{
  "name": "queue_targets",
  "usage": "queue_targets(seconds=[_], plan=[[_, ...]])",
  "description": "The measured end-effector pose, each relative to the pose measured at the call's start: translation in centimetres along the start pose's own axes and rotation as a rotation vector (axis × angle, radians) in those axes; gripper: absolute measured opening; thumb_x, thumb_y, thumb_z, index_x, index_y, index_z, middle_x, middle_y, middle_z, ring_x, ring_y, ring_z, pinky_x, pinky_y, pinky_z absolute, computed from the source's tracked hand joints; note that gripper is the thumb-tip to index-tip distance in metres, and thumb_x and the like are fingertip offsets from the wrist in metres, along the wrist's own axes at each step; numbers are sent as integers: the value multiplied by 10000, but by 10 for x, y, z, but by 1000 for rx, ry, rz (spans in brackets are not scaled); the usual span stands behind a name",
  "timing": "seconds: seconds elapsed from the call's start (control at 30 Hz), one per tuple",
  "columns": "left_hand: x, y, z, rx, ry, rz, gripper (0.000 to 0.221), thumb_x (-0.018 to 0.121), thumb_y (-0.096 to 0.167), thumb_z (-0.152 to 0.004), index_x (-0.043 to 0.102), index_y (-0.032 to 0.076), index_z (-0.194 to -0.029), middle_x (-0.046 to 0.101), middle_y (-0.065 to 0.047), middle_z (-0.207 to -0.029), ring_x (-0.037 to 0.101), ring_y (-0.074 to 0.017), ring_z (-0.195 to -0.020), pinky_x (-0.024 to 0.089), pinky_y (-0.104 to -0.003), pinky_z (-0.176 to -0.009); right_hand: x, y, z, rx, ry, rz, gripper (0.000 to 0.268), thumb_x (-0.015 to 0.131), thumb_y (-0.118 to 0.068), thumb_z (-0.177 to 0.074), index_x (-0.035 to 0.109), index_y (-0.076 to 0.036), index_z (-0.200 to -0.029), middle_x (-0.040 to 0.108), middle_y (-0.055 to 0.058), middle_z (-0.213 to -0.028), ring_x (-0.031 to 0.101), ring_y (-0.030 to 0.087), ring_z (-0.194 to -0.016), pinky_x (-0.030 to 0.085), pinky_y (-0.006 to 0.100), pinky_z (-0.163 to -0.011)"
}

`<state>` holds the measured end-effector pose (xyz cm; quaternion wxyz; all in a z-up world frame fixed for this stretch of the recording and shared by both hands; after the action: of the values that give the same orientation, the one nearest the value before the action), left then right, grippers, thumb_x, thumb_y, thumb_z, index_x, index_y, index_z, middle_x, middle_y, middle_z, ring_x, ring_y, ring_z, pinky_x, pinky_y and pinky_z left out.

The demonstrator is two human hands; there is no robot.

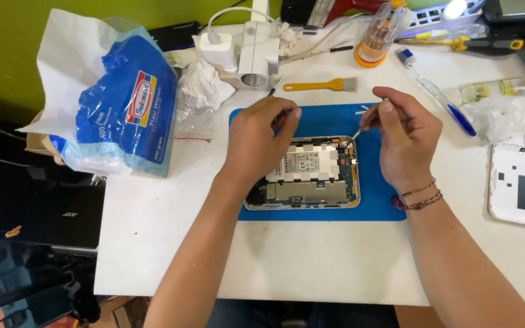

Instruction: Repairing a tablet by cleaning internal components with a brush and manipulating parts with a precision screwdriver

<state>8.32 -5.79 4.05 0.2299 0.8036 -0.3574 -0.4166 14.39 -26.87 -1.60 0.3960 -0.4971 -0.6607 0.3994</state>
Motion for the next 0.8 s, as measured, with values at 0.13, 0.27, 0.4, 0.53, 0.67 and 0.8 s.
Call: queue_targets(seconds=[0.13, 0.27, 0.4, 0.53, 0.67, 0.8], plan=[[14, 7, 6, 35, -14, -40, 41, 638, 103, -882, 655, 74, -859, 564, -43, -660, 611, -233, -655, 504, -350, -581, -5, -25, 0, -102, -66, 204, 224, 477, -9, -1042, 574, 132, -1187, 600, 230, -777, 610, 261, -739, 523, 334, -709], [32, 19, 14, 248, -216, -132, 86, 637, 140, -913, 661, 63, -942, 573, -72, -893, 524, -245, -813, 431, -366, -647, -11, -36, -1, -127, -67, 487, 242, 472, -86, -1070, 592, 96, -1175, 620, 196, -872, 633, 242, -792, 530, 301, -734], [43, 30, 23, 369, -397, -352, 274, 651, 290, -892, 661, 105, -1094, 594, -82, -1045, 521, -272, -967, 420, -443, -779, -14, -36, -4, -148, -42, 550, 271, 470, -135, -1075, 597, 82, -1175, 638, 188, -883, 642, 229, -806, 522, 287, -750], [40, 36, 24, 360, -419, -367, 366, 634, 372, -897, 624, 110, -1152, 567, -84, -1088, 524, -275, -987, 410, -445, -830, -11, -38, -6, -140, -57, 554, 274, 462, -125, -1072, 591, 92, -1180, 637, 193, -892, 649, 235, -827, 534, 286, -759], [41, 35, 25, 337, -449, -378, 385, 615, 393, -902, 612, 121, -1175, 562, -90, -1114, 518, -279, -1016, 411, -466, -848, -7, -40, -6, -158, -68, 618, 266, 455, -97, -1075, 589, 99, -1196, 652, 191, -909, 654, 235, -833, 540, 290, -752], [42, 34, 26, 355, -459, -358, 395, 647, 400, -887, 603, 125, -1166, 556, -90, -1104, 513, -287, -1003, 397, -462, -836, -5, -42, -5, -286, -56, 639, 277, 435, -82, -1076, 593, 125, -1170, 638, 200, -880, 659, 257, -809, 533, 313, -722]])
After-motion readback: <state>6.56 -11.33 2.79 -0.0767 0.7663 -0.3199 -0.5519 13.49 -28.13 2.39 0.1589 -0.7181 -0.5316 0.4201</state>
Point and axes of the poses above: each hand's wrist, its own z-axis away from the middle knuckle, its own x-axis out of the palm, y = z × x, the point moved 5 cm from there along -z, towards the middle knuckle
